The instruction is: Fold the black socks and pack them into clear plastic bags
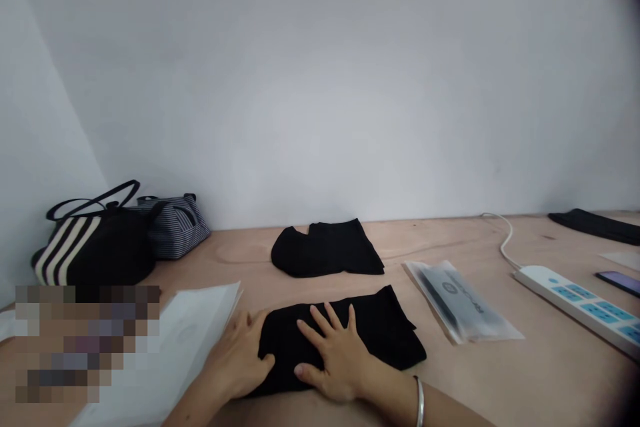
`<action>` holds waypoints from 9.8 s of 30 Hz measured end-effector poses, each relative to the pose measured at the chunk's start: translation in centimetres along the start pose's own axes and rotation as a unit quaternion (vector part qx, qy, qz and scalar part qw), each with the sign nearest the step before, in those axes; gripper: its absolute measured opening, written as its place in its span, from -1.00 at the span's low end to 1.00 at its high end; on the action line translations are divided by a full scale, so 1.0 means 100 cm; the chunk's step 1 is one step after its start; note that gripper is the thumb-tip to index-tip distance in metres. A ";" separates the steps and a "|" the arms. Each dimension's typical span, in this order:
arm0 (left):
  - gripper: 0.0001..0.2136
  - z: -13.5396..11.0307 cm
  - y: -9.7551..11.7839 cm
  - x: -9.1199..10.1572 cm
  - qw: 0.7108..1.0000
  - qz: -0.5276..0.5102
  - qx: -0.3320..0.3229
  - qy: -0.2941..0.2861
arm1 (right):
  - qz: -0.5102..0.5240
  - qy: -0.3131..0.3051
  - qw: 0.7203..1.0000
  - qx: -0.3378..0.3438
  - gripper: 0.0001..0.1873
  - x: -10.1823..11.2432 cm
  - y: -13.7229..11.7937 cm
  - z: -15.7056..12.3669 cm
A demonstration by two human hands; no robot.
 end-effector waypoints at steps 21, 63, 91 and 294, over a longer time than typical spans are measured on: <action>-0.66 -0.018 0.138 0.001 0.903 -0.101 -0.379 0.175 | -0.011 0.179 0.939 -0.295 -0.45 0.049 0.153 -0.084; -0.47 -0.018 0.093 -0.002 0.928 0.053 -0.344 0.136 | -0.066 0.175 0.981 0.044 -0.27 0.031 0.034 -0.041; -0.53 -0.012 0.079 -0.003 0.905 -0.216 -0.359 0.075 | 0.081 0.226 0.968 0.070 -0.54 0.045 0.040 -0.048; -0.79 -0.034 0.049 -0.017 0.908 -0.038 -0.394 0.137 | -0.277 0.312 0.896 0.153 -0.73 0.017 0.039 -0.086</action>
Point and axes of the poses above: each hand's wrist, its own z-axis towards the middle knuckle, its own x-axis out of the back of the hand, y = z × x, the point moved 9 cm from there along z, towards the middle knuckle, and after that the axes turned 9 degrees about -y, right-handed, at the moved point
